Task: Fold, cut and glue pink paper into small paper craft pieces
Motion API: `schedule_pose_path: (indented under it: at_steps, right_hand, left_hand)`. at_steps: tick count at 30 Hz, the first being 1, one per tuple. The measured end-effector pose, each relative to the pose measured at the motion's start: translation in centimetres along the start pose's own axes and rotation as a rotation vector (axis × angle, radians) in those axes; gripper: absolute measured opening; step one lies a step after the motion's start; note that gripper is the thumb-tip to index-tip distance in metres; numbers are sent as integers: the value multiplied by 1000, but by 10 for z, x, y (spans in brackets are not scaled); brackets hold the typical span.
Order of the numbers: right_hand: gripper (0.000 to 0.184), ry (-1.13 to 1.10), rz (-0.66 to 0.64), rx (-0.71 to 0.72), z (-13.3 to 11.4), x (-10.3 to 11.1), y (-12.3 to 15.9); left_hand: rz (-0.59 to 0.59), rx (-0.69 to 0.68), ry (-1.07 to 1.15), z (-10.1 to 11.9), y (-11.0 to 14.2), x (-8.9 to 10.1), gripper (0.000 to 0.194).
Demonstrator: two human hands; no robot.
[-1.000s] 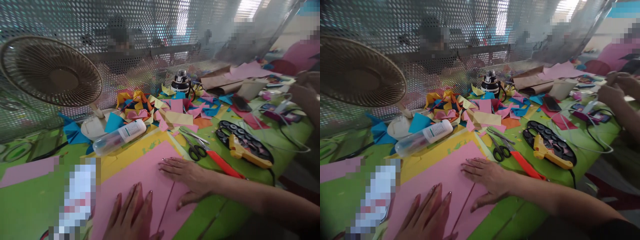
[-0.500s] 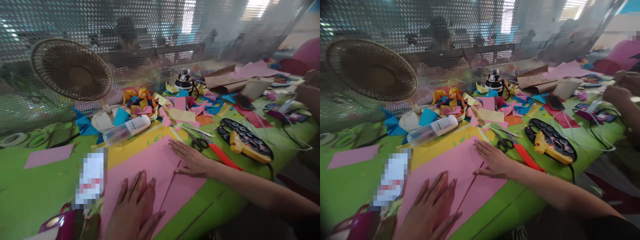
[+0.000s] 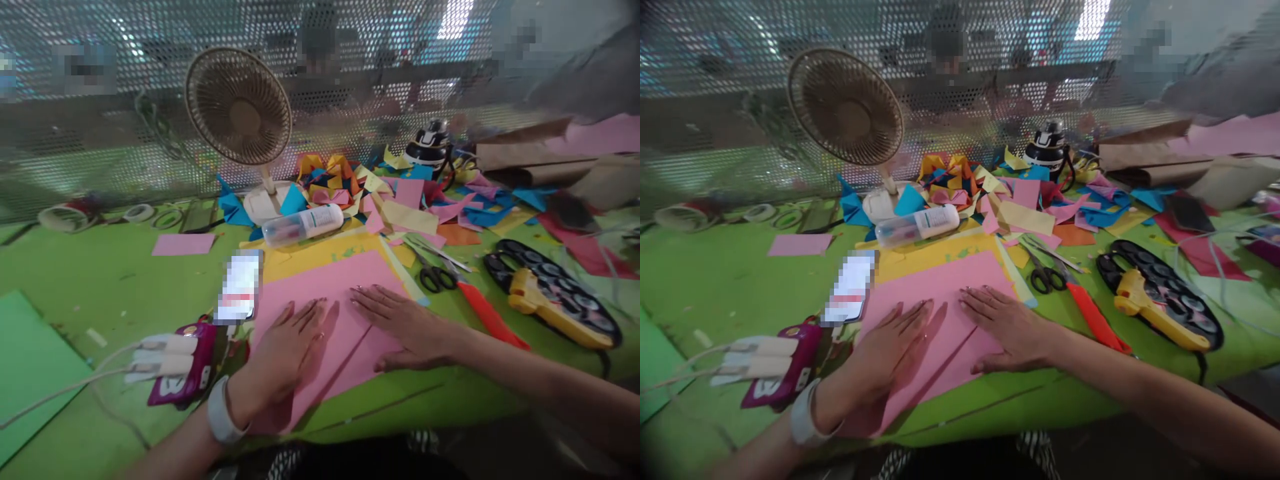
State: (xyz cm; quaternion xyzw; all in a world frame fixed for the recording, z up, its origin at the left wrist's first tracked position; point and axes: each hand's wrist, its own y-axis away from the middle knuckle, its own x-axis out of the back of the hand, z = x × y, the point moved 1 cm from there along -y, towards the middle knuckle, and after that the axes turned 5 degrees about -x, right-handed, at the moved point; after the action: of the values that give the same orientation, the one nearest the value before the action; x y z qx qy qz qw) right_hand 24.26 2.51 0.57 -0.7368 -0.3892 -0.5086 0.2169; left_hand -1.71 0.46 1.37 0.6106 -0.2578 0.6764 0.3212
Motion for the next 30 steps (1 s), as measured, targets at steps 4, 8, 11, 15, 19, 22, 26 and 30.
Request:
schedule_pose_path:
  at_steps: [4,8,11,15,19,22,26,30]
  right_hand:
    - [97,-56,-104,117,-27,-6,0]
    - [98,-181,-171,167,-58,-14,-1]
    - [98,-254,-207,193,-75,-18,-4]
    - [91,-310,-219,281,-93,-19,-12]
    - [83,-323,-197,383,-104,-23,-21]
    - [80,-328,-180,472,-109,-31,-29]
    - [77,-352,-225,585,-114,-39,-40]
    - [72,-441,-263,664,-114,-24,-44]
  left_hand:
    - [-45,-14,-20,-3,0,-2,67]
    - [-75,-6,-23,-3,1,-2,74]
    - [-57,-4,-13,-3,1,-2,82]
    - [-49,18,1,-3,1,-4,82]
    - [-57,6,-7,-4,0,-5,81]
    - [-51,8,-24,-3,0,-5,78]
    - [-71,20,-31,-1,0,-3,71]
    - [-73,11,-42,-2,2,-2,71]
